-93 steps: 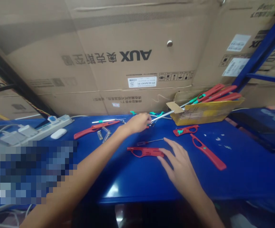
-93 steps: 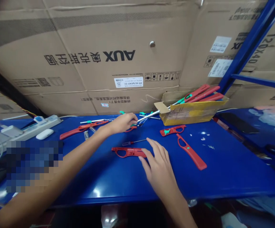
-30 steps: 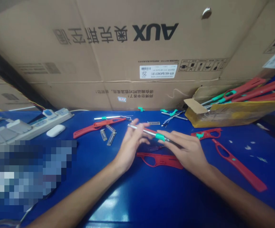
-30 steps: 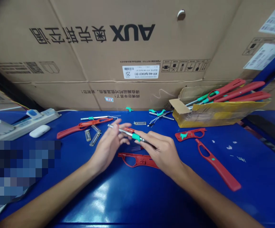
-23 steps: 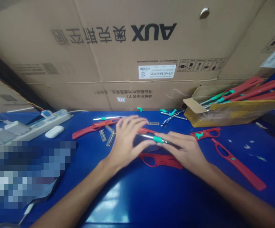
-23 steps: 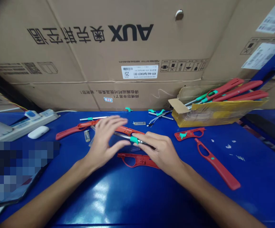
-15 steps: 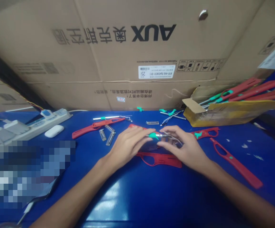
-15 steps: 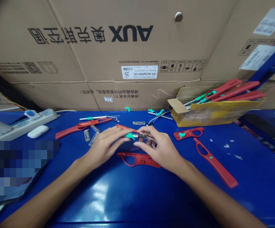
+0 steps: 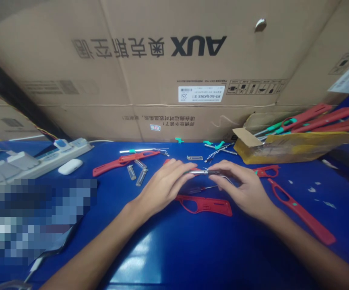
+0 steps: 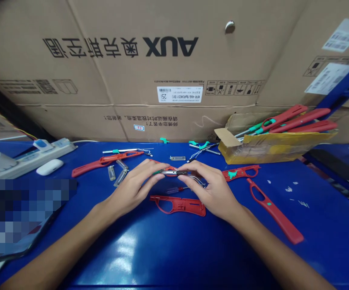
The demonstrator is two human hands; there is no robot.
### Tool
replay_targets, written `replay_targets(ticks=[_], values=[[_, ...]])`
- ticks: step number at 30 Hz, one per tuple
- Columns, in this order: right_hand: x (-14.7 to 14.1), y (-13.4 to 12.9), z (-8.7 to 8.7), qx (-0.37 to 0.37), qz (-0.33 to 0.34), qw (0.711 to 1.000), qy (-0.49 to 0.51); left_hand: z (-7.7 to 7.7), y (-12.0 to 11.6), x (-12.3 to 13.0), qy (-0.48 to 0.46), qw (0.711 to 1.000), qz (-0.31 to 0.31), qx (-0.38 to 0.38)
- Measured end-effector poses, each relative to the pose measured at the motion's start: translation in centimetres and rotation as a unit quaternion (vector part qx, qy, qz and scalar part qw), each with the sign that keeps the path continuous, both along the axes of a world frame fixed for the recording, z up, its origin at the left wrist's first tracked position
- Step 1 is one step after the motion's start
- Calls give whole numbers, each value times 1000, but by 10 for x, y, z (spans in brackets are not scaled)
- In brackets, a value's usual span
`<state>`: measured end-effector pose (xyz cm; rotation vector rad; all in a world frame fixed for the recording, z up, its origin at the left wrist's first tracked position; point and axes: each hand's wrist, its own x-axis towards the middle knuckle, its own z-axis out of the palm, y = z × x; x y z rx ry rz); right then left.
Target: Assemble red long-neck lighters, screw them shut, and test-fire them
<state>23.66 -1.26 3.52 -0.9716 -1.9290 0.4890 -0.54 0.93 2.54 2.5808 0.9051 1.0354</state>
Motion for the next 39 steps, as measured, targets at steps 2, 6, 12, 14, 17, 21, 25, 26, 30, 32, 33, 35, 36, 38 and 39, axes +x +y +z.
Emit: replay_targets(ticks=[2,6,12,14,17,21,25,26,30,32,33,35,36,38,39], values=[[0,0,0,-4,-1,1000,-5,2,0,2,4,1000,-4,11],[0,1,0,-15,-4,1000,3,5,0,3,19,1000,19,4],[1,5,3,-76,-6,995,59,1,4,0,-1,998,59,38],[3,6,5,-93,-6,994,64,0,6,-2,-16,996,68,57],[5,7,8,-94,-14,994,47,0,8,-3,-22,996,62,68],[6,6,12,-80,-25,996,14,0,8,-3,-24,996,58,68],[6,6,13,-90,-21,996,10,0,10,-3,-23,995,60,74],[7,6,13,-90,-22,996,8,-1,10,-3,-23,995,59,76],[9,7,10,-95,-24,995,-5,-1,12,-5,-17,995,57,74],[10,8,10,-102,-17,995,8,-1,12,-5,-11,997,50,65],[10,8,10,-103,-15,994,13,-1,12,-5,-9,997,46,62],[10,7,10,-97,-14,995,6,-2,13,-6,-5,997,42,61],[10,7,11,-90,-17,996,-4,-2,14,-6,0,997,42,63],[10,7,12,-75,-23,997,-22,-3,14,-6,12,997,43,65],[10,7,12,-66,-26,997,-30,-3,14,-6,19,997,44,61]])
